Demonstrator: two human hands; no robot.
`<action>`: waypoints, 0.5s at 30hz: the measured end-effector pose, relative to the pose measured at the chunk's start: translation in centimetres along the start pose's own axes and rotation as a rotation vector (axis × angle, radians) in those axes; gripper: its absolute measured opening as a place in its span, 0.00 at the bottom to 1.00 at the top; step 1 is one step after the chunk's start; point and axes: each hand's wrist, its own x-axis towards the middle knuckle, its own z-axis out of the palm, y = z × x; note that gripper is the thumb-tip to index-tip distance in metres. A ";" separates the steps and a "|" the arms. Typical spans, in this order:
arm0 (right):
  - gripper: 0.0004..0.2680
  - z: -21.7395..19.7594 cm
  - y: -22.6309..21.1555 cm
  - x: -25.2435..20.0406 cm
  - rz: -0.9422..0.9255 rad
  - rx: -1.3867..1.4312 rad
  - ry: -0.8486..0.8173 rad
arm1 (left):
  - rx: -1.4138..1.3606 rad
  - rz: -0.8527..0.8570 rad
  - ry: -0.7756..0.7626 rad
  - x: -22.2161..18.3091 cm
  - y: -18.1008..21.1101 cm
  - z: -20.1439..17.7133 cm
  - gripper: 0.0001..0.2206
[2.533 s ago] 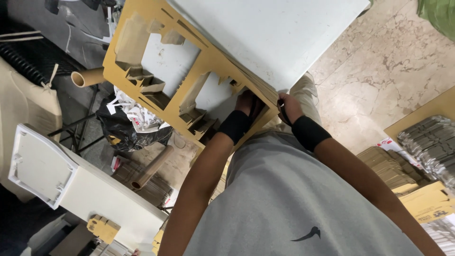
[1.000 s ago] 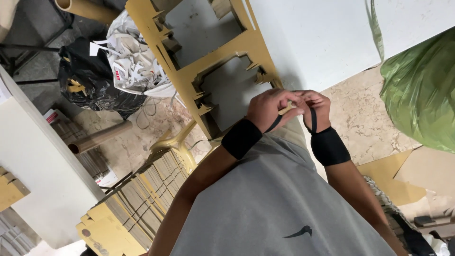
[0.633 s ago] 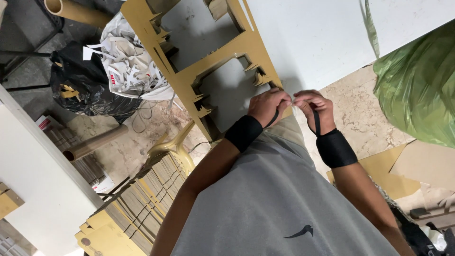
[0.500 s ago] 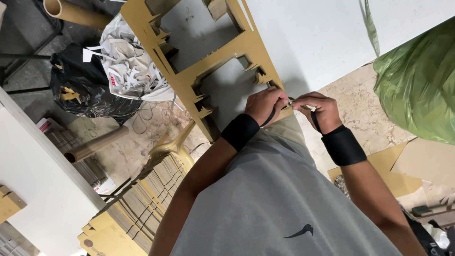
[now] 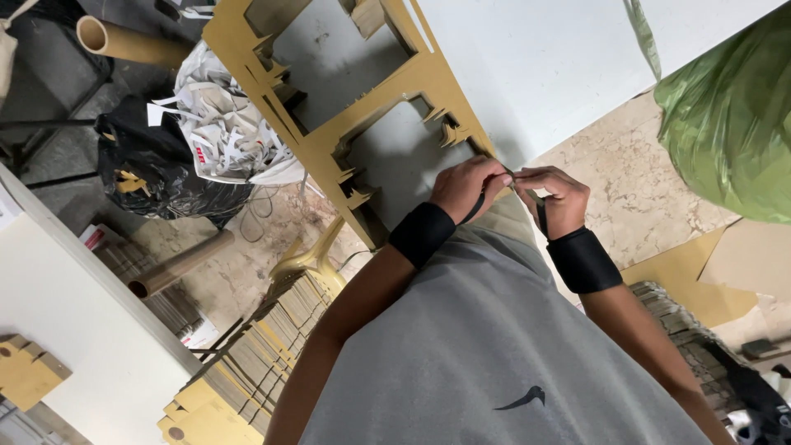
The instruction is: Tying stacks of cardboard packaging inserts with plastic twine to secure them for storage or shipping.
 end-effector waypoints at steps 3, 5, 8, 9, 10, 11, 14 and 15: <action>0.05 0.0 0.2 -0.4 0.113 0.065 0.031 | 0.061 0.159 0.118 -0.2 0.0 0.3 0.07; 0.05 -0.6 0.4 -0.4 0.177 0.080 0.046 | 0.113 0.188 0.145 -0.4 -0.6 0.4 0.08; 0.05 -0.4 5.7 -2.1 0.340 0.181 0.091 | 0.214 0.204 0.172 -1.5 -3.6 1.3 0.10; 0.05 -0.3 8.4 -3.2 0.443 0.265 0.122 | 0.262 0.190 0.166 -2.1 -5.0 1.7 0.11; 0.05 0.1 8.3 -3.5 0.442 0.265 0.126 | 0.263 0.193 0.164 -2.7 -4.6 1.0 0.11; 0.05 0.5 8.3 -3.8 0.571 0.364 0.155 | 0.204 0.148 0.135 -3.4 -4.2 0.2 0.11; 0.04 1.9 7.9 -2.2 0.774 0.624 0.288 | 0.081 0.166 0.149 -2.9 -2.1 -1.4 0.11; 0.04 2.3 7.5 -1.9 0.858 0.780 0.394 | 0.011 0.221 0.187 -2.9 -1.1 -1.5 0.10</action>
